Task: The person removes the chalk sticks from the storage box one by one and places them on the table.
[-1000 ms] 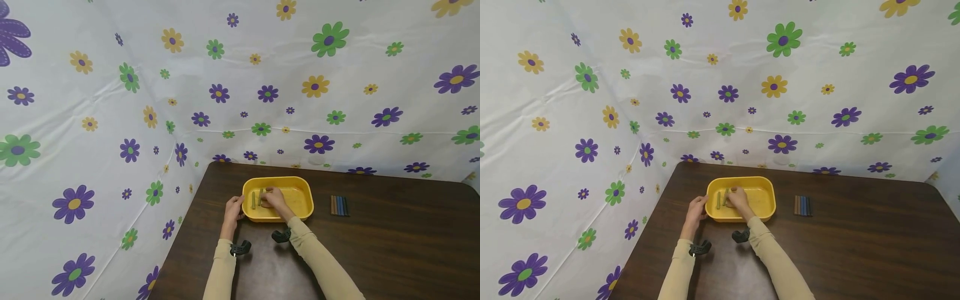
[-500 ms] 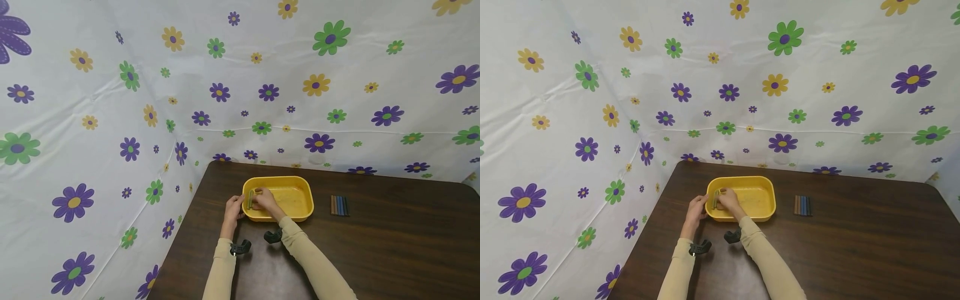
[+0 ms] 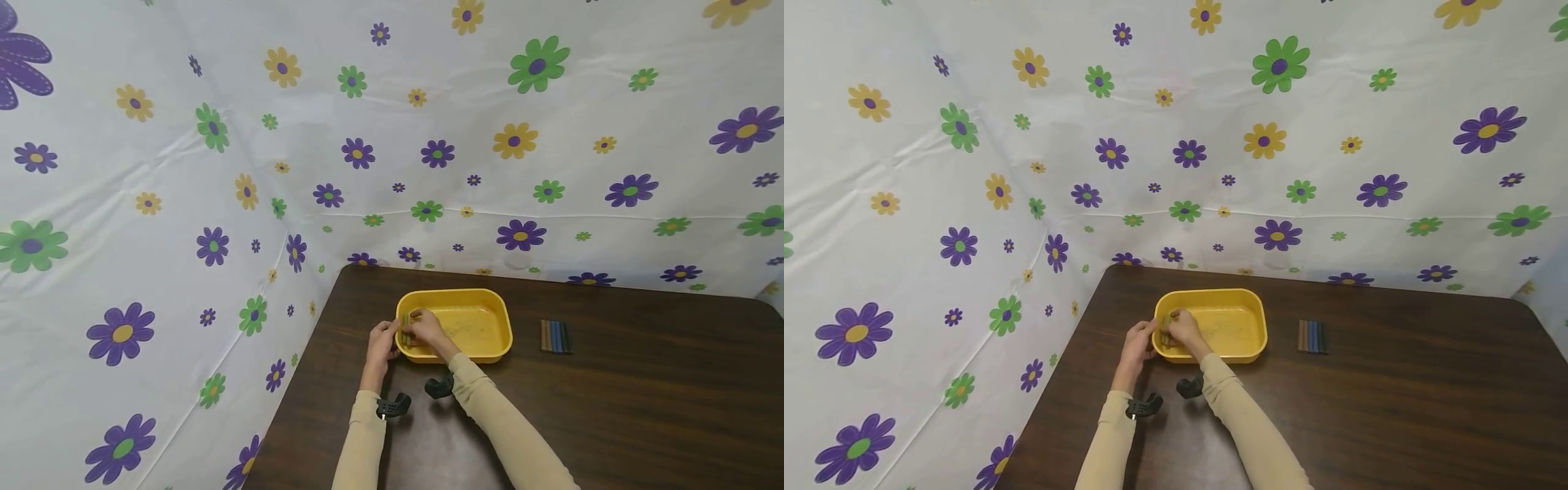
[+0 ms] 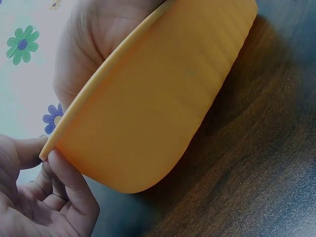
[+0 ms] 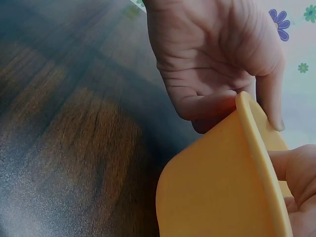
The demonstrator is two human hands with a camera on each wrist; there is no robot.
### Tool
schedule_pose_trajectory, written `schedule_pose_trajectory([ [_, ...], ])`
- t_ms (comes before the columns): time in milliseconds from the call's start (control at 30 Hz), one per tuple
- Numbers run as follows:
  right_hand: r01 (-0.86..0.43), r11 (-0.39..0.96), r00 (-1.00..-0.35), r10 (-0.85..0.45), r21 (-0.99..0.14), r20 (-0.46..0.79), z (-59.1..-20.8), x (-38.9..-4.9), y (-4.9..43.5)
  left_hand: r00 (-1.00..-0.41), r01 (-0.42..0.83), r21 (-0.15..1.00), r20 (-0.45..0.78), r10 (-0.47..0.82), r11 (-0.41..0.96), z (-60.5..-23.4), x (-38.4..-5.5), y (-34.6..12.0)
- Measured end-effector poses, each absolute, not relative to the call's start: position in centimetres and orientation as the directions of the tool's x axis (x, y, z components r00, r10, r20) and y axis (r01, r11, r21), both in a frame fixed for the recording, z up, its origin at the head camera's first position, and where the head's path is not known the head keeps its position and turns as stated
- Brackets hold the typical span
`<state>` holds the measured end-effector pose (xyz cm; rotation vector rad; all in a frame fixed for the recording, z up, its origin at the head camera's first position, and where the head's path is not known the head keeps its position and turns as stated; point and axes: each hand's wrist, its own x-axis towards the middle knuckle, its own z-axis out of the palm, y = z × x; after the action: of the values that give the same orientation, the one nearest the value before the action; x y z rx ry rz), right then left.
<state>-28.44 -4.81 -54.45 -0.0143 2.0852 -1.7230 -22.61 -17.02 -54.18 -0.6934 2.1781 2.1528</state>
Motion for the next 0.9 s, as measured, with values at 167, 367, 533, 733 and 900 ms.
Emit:
schedule_pose_trajectory([
  [167,0.264,0.214,-0.894,-0.312,-0.941,-0.322,-54.2,-28.2,-4.6,-0.903,-0.31,0.95,-0.308,-0.301,-0.043,-54.1,-22.6,-17.2],
  [367,0.334,0.14,-0.881,-0.304,-0.932,-0.362,-54.1,-28.2,-4.6,-0.898,-0.324,0.945,-0.32,-0.303,-0.038,-53.5,-22.3,-17.1],
  [533,0.35,0.116,-0.877,-0.307,-0.929,-0.369,-54.3,-28.5,-4.5,-0.9,-0.331,0.943,-0.328,-0.288,-0.04,-53.8,-22.7,-17.4],
  [733,0.327,0.127,-0.895,-0.276,-0.937,-0.35,-54.5,-28.7,-4.3,-0.904,-0.327,0.944,-0.325,-0.278,-0.04,-54.0,-22.7,-17.4],
  [900,0.341,0.065,-0.899,-0.27,-0.938,-0.345,-54.4,-28.7,-3.6,-0.899,-0.318,0.947,-0.313,-0.306,-0.036,-54.3,-22.6,-17.3],
])
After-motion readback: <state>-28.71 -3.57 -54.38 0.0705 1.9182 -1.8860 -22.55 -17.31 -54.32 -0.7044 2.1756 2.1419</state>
